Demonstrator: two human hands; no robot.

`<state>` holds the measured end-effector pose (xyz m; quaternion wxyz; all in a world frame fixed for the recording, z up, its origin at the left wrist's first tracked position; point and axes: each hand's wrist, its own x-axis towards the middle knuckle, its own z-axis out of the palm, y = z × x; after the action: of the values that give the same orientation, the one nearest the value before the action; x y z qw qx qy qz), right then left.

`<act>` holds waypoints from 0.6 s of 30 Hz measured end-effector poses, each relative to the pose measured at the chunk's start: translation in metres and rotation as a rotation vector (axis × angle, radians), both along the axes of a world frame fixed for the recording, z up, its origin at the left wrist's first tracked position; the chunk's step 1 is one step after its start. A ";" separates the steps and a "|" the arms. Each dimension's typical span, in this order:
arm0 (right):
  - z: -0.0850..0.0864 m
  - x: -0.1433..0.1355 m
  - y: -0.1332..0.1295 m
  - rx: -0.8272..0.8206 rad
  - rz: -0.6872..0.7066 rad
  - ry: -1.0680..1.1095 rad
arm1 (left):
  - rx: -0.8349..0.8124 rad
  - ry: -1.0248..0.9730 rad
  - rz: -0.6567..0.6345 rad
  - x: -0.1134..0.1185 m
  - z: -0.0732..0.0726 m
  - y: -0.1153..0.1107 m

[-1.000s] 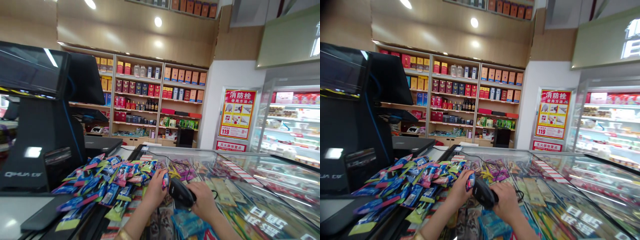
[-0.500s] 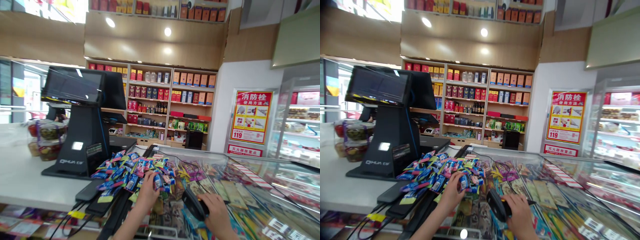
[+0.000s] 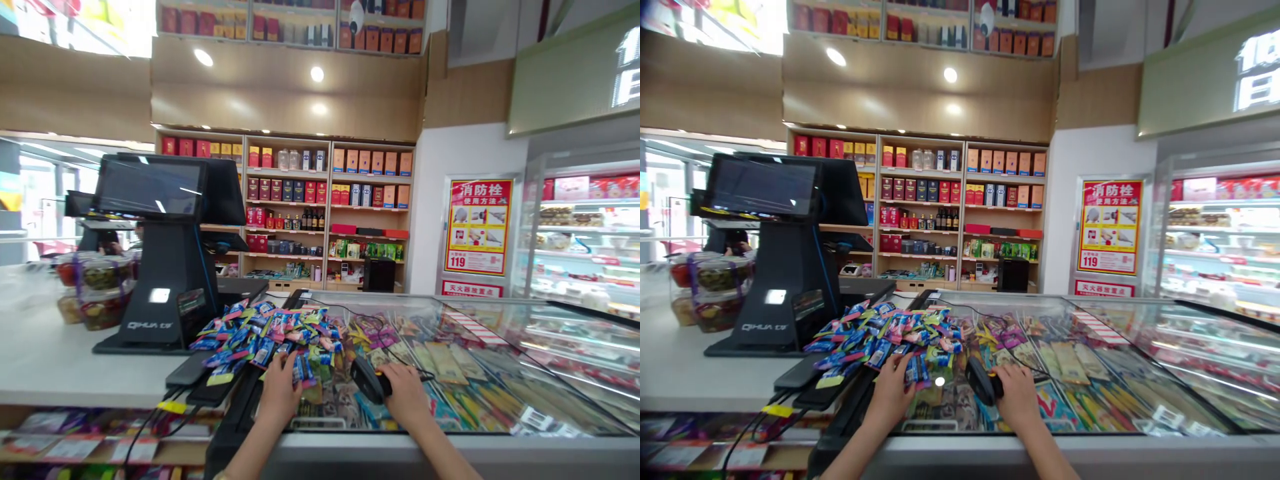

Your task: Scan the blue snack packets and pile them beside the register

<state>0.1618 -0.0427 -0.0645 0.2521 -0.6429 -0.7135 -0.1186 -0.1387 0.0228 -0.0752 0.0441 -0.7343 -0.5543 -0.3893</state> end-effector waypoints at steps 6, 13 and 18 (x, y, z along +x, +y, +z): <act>0.002 -0.003 -0.001 -0.057 -0.014 -0.010 | 0.082 0.148 -0.037 0.007 0.003 -0.007; 0.005 -0.004 -0.001 -0.093 -0.013 -0.002 | -0.040 0.256 -0.102 0.008 0.010 -0.013; 0.006 -0.004 -0.002 -0.119 -0.019 -0.004 | -0.058 0.265 -0.113 0.008 0.014 -0.013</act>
<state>0.1576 -0.0443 -0.0587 0.2107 -0.6632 -0.7137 -0.0797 -0.1308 0.0098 -0.0615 0.0737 -0.8102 -0.5125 -0.2747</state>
